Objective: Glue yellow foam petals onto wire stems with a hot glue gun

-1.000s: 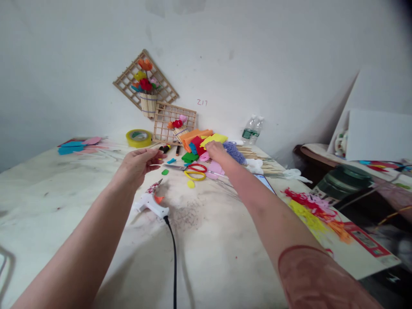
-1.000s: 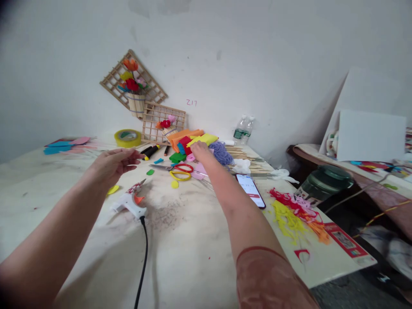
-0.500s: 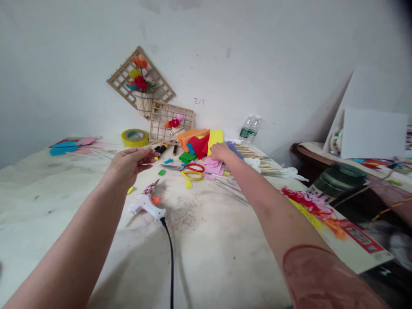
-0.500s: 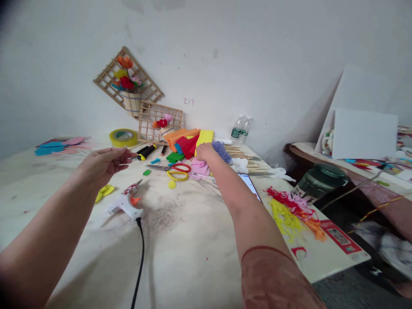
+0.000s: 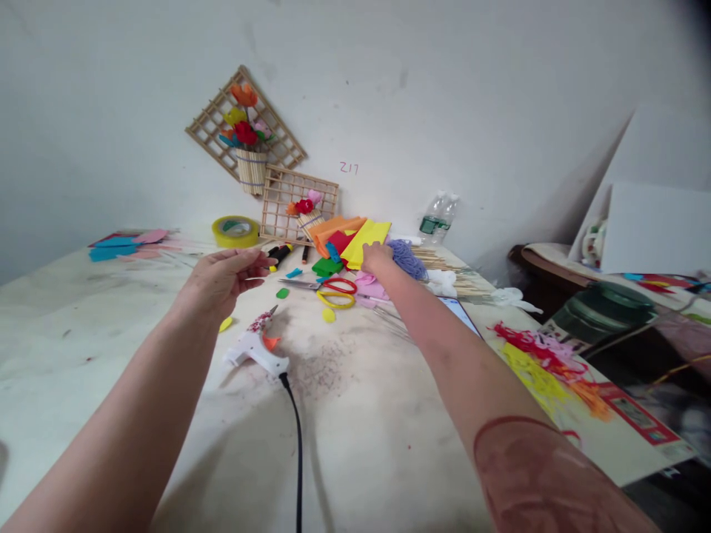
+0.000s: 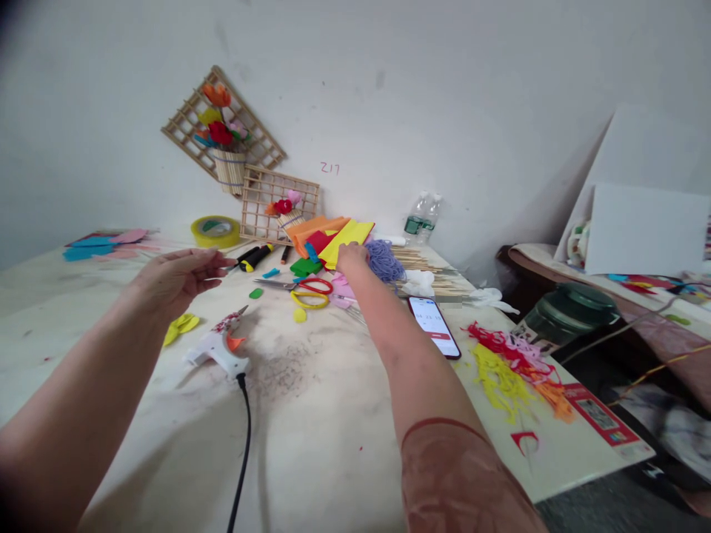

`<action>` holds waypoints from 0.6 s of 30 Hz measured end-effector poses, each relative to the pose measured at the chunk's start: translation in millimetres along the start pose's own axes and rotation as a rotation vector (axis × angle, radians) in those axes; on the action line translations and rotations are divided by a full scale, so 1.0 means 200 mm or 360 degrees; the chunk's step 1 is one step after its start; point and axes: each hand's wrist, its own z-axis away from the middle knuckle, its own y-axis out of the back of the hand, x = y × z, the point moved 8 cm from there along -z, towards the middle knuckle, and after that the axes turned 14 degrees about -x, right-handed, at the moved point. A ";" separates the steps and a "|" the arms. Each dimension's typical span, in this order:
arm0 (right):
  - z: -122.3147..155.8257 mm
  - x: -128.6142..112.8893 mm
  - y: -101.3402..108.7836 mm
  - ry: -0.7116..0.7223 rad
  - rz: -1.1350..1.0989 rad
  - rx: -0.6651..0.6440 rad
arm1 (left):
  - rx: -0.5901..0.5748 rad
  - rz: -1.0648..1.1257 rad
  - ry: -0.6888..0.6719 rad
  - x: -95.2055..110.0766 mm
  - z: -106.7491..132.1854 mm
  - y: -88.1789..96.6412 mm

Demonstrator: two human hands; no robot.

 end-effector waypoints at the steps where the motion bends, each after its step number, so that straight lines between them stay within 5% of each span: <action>1: 0.00 0.00 -0.01 0.0026 0.0010 -0.0012 | 0.0001 0.0000 0.0000 0.00 0.00 0.00; 12: -0.11 0.02 -0.06 0.0062 0.0071 0.0137 | -0.0010 0.0005 0.0002 -0.01 -0.01 0.01; 18: -0.09 -0.09 -0.03 0.0278 0.0256 0.0207 | -0.0013 0.0001 0.0005 -0.01 0.00 -0.01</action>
